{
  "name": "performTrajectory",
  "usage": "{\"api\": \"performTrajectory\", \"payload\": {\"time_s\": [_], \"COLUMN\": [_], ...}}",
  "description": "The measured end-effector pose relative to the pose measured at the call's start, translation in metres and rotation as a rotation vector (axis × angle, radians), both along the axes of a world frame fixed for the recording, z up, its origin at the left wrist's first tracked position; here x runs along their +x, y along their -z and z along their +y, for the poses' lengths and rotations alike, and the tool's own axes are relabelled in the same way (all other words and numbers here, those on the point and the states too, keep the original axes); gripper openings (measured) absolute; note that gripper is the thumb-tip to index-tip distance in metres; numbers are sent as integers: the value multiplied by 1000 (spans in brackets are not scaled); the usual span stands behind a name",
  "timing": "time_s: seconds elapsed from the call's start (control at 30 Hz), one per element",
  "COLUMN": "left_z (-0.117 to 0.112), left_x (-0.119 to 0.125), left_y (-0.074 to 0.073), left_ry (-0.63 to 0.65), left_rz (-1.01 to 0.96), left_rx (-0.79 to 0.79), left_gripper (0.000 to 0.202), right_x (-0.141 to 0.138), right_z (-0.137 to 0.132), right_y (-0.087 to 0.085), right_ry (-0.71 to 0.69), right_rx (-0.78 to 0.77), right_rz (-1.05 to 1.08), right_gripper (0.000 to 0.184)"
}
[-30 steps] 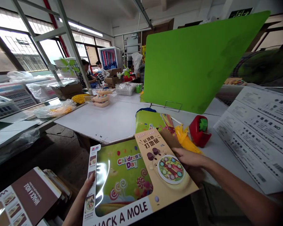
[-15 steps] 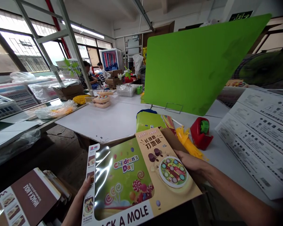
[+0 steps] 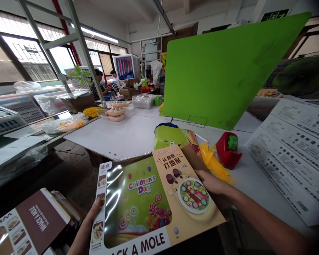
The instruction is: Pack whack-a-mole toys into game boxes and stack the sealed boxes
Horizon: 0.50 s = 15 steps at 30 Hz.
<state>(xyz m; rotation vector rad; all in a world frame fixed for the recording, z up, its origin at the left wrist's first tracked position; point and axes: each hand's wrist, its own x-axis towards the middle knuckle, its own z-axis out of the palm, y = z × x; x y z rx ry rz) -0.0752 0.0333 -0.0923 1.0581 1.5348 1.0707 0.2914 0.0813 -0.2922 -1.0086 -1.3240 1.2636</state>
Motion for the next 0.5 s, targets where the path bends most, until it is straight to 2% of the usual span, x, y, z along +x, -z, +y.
{"api": "performTrajectory", "payload": {"time_s": [0.13,0.23,0.37,0.5], "left_z": [18,34,46,37], "left_x": [-9,-17,-23,-22], "left_y": [-1,-2,-2,1], "left_ry": [-18,-25,-25,-18], "left_rz": [10,8,-36,-111], "left_rx": [24,5,-31,-73], "left_gripper": [66,66,62,64], "right_x": [10,9,-1,-5], "right_z": [0,-4,-10,-12], "right_y": [1,-1,-10,-23], "right_ry": [-95,-117,-55,34], "right_rx": [-47,-81,-82,-69], "right_rz": [109,146,117,57], "right_gripper": [51,48,37,26]}}
